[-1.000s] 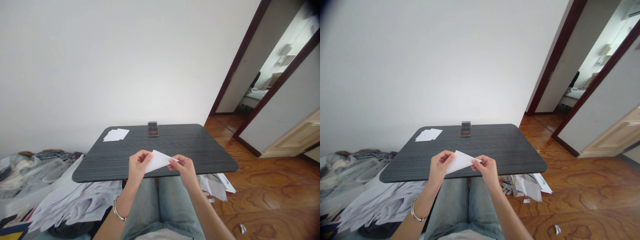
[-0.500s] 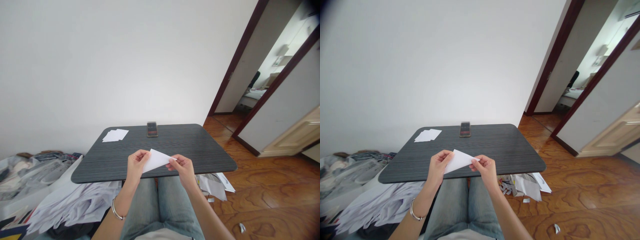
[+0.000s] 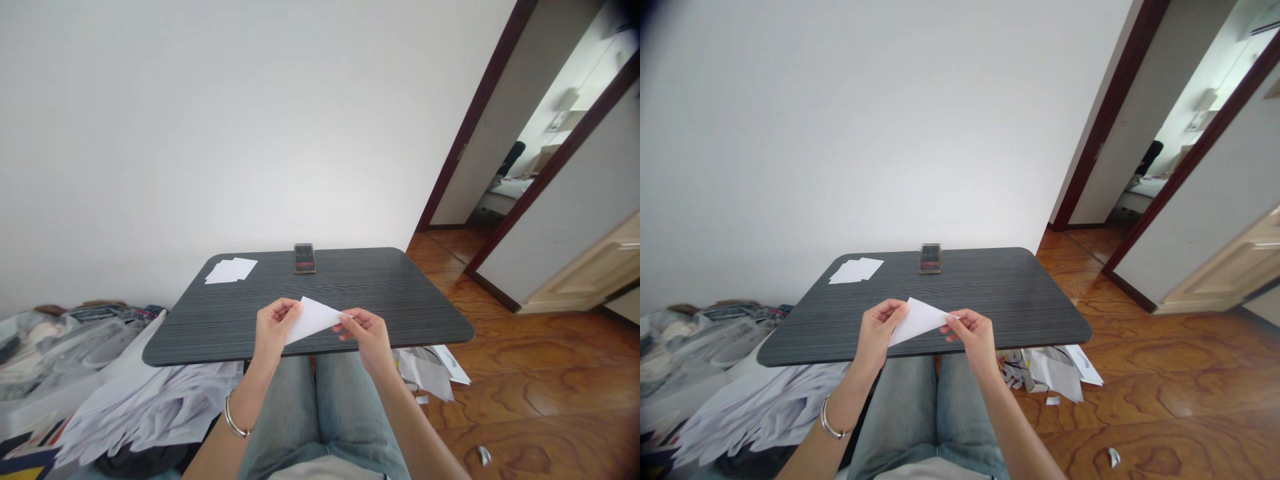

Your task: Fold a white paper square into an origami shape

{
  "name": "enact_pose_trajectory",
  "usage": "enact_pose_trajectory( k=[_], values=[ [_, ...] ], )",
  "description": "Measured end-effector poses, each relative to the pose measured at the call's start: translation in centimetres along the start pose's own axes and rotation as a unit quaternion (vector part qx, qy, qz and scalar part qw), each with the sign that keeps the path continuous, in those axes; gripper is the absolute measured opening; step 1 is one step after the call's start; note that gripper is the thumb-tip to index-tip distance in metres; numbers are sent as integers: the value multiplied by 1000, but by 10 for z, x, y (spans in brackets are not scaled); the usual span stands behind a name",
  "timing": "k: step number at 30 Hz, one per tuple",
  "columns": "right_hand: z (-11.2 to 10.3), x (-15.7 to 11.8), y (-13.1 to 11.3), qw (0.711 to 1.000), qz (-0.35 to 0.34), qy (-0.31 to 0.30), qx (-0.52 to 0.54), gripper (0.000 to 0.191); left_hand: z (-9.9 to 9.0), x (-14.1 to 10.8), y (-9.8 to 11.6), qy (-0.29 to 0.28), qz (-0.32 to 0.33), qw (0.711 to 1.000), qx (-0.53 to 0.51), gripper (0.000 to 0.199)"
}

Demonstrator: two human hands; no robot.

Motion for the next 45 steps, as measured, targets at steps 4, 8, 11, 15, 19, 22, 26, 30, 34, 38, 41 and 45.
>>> enact_pose_trajectory(
  k=[4, 8, 11, 15, 19, 22, 26, 30, 34, 38, 41, 45],
  values=[
    [-1, -1, 2, 1000, 12, 14, 4, 21, 0, 0, 1, 5, 5, 1000, 6, 21],
    [0, -2, 2, 1000, 14, 22, 11, 21, -1, 0, 1, 8, 7, 1000, 3, 20],
    [1, -3, 0, 1000, 12, 20, 4, 23, -1, 1, 1, 11, 5, 1000, 4, 21],
    [1, -3, 1, 1000, 10, 18, 4, 24, -2, 2, -2, 6, -5, 1000, 0, 22],
    [0, -1, 4, 1000, 9, 9, 19, 25, -3, 4, -5, -3, -11, 1000, -8, 22],
    [0, -1, 6, 999, 14, 3, 30, 26, -4, 5, -6, 2, -8, 1000, -3, 22],
    [-1, -2, 5, 999, 16, 2, 38, 30, -3, 5, -4, 6, -2, 1000, 8, 22],
    [-1, -2, 4, 998, 20, 8, 55, 38, -1, 5, -3, 8, 11, 1000, 27, 21],
    [1, -2, 2, 999, 14, -12, 26, 32, -1, 6, -3, 6, 16, 999, 39, 20],
    [-1, 0, 4, 1000, 17, -9, -3, 23, -1, 7, -5, -1, 12, 999, 41, 19],
    [-2, 1, 6, 1000, 17, -3, -2, 24, -1, 7, -6, -6, 9, 999, 44, 19],
    [-3, 2, 8, 1000, 16, 6, 4, 25, -2, 8, -6, -10, 18, 998, 60, 19]
  ],
)
Point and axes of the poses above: each hand's wrist, its own x-axis towards the middle knuckle, its own z-axis out of the palm, y = z × x, the point moved 5 cm from there along x, towards the middle knuckle
